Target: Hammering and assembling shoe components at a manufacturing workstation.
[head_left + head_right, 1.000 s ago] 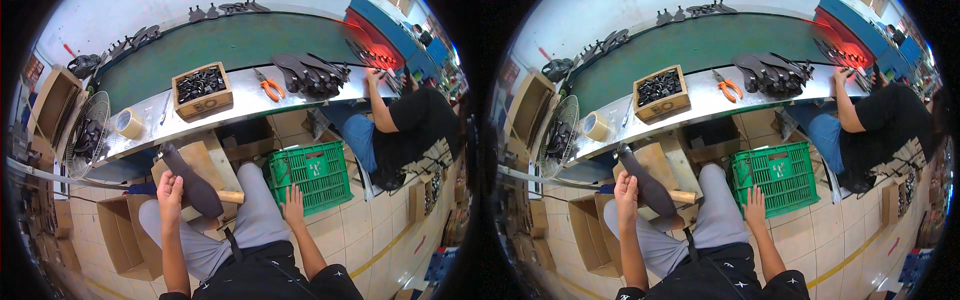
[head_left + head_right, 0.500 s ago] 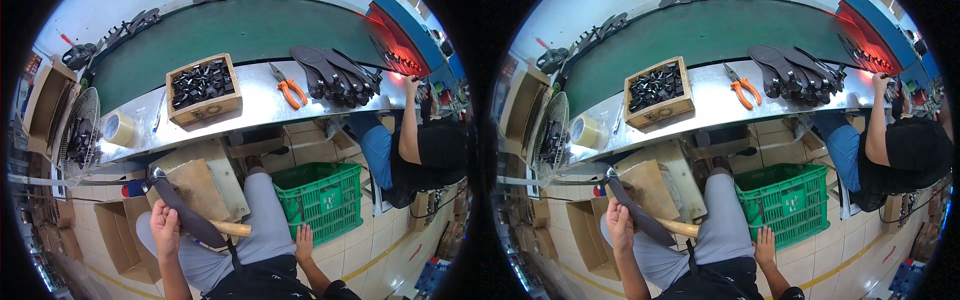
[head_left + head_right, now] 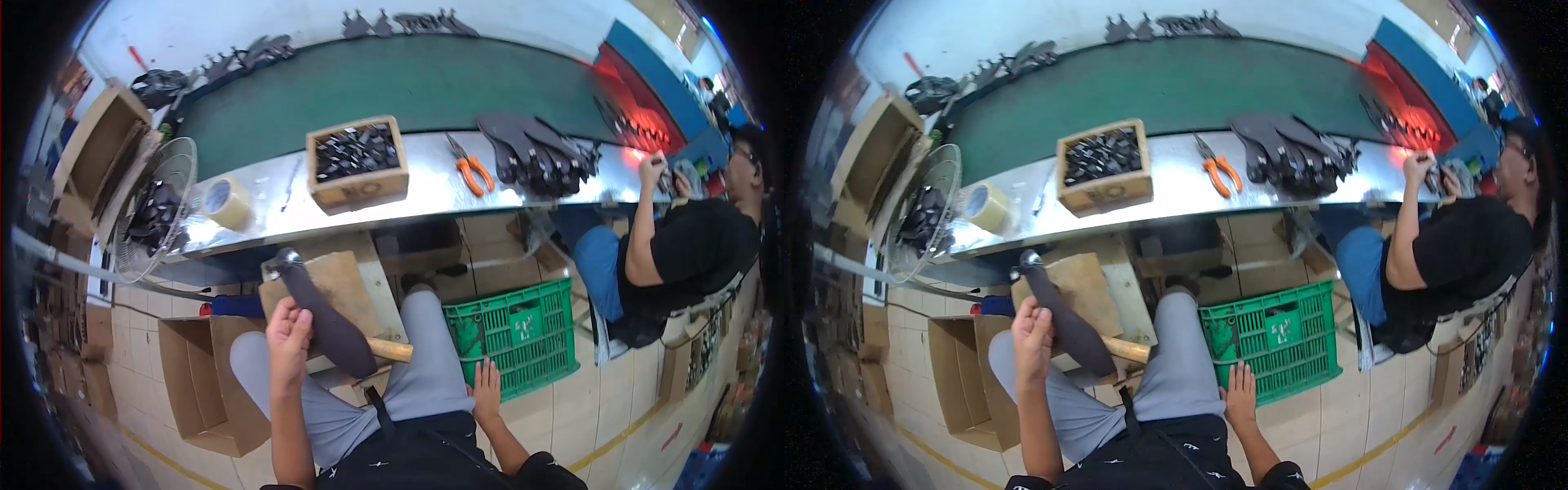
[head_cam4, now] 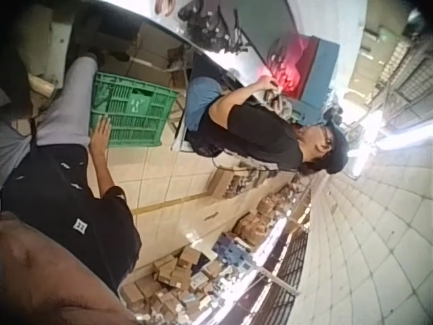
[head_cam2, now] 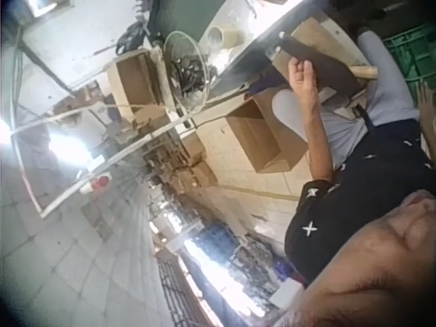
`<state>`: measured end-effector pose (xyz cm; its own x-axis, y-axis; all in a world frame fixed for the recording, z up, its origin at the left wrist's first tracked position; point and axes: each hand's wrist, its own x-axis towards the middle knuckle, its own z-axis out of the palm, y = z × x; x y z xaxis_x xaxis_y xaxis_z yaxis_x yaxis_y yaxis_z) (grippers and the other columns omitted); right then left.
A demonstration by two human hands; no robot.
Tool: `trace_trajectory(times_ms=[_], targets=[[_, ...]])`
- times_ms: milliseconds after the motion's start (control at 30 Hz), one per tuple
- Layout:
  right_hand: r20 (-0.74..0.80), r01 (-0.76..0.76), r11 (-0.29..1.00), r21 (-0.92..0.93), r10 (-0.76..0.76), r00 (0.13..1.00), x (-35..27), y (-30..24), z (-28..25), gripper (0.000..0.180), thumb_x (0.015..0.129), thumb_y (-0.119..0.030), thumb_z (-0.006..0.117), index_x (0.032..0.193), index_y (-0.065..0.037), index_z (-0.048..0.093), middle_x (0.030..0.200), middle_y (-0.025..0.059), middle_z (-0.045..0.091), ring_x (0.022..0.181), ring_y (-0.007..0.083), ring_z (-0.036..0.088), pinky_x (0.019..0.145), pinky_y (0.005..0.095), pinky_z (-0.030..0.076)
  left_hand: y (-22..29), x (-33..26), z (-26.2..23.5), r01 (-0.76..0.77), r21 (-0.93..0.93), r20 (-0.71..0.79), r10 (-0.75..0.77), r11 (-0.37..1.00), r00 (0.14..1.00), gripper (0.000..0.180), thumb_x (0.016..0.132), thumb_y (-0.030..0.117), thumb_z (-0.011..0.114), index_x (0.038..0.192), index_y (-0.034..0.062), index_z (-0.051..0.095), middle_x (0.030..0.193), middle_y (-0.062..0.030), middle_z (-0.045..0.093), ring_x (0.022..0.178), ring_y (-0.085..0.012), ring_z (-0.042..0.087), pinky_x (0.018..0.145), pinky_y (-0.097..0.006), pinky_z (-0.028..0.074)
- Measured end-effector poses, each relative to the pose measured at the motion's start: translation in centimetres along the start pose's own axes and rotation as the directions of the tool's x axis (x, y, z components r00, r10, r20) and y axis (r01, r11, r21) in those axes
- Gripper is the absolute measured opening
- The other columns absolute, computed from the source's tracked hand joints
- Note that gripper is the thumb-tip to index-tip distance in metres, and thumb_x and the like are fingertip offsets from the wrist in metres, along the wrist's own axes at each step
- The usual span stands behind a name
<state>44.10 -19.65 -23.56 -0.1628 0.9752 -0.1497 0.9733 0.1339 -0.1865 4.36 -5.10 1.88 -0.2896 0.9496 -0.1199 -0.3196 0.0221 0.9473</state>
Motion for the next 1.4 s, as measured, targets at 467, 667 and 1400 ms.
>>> trace_trajectory(times_ms=[467, 667, 1400], targets=[[-0.129, 0.052, 0.999, -0.003, -0.052, 0.990, 2.0, 0.2, 0.5, 0.072, 0.092, -0.033, 0.058, 0.150, 0.002, 0.032, 0.160, 0.0225, 0.020, 0.145, 0.0418, 0.024, 0.117, 0.0523, 0.022, -0.9, -0.4, -0.7, -0.041, -0.037, 0.103, 0.044, 0.998, 0.994, 0.024, 0.099, 0.011, 0.058, 0.121, 0.0021, 0.054, 0.102, -0.0009, 0.065, 0.077, -0.0026, 0.052, 0.065, -0.019, 0.040], [-0.157, 0.054, 0.998, -0.014, -0.056, 0.986, 2.8, 0.2, 0.9, 0.070, 0.093, -0.032, 0.058, 0.148, 0.002, 0.034, 0.160, 0.0226, 0.021, 0.143, 0.0414, 0.027, 0.117, 0.0522, 0.023, -0.8, -0.4, -0.5, -0.052, -0.020, 0.097, 0.053, 0.998, 0.994, 0.023, 0.099, 0.011, 0.058, 0.120, 0.0022, 0.055, 0.099, -0.0001, 0.064, 0.078, -0.0033, 0.052, 0.066, -0.019, 0.040], [-0.328, 0.077, 0.995, -0.065, -0.094, 0.940, 3.9, 0.3, 1.5, 0.061, 0.091, -0.027, 0.058, 0.143, 0.002, 0.042, 0.157, 0.0204, 0.029, 0.138, 0.0391, 0.037, 0.114, 0.0490, 0.030, -1.8, 0.5, -1.0, -0.141, -0.114, 0.188, 0.161, 0.983, 0.969, 0.028, 0.099, 0.010, 0.058, 0.125, -0.0010, 0.053, 0.110, -0.0062, 0.066, 0.093, -0.0093, 0.062, 0.077, -0.022, 0.050]])
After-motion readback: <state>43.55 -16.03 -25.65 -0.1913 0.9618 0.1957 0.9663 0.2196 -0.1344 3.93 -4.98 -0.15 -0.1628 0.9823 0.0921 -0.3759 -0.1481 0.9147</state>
